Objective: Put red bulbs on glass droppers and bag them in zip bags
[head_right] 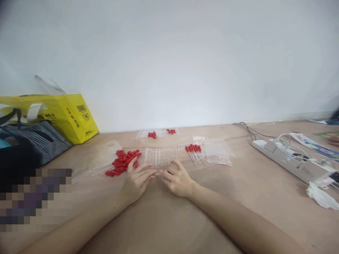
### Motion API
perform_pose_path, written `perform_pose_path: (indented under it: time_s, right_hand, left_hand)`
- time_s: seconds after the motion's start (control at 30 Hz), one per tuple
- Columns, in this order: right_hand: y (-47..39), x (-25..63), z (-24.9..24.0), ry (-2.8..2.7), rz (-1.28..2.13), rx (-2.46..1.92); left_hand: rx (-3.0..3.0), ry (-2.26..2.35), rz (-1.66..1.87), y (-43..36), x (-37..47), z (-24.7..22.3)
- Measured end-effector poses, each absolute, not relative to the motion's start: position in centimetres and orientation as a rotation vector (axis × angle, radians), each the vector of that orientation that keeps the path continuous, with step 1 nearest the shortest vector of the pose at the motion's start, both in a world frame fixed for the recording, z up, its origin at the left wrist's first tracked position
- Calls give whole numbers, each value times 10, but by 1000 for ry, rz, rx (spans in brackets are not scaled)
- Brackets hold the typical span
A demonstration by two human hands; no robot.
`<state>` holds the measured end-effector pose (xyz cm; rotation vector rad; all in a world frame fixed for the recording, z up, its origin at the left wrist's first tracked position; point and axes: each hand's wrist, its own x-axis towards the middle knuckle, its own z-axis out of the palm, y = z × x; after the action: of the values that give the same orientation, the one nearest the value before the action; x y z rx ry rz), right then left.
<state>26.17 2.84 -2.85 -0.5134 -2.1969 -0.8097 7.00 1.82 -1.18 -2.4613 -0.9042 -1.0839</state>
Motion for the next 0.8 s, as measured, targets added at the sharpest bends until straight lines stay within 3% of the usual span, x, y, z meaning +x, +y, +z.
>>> perform_pose_path:
  time_s: [0.8]
  right_hand:
    - [28, 263, -18, -2330, -819, -371]
  left_hand:
    - [-2639, -935, -943, 21, 68, -13]
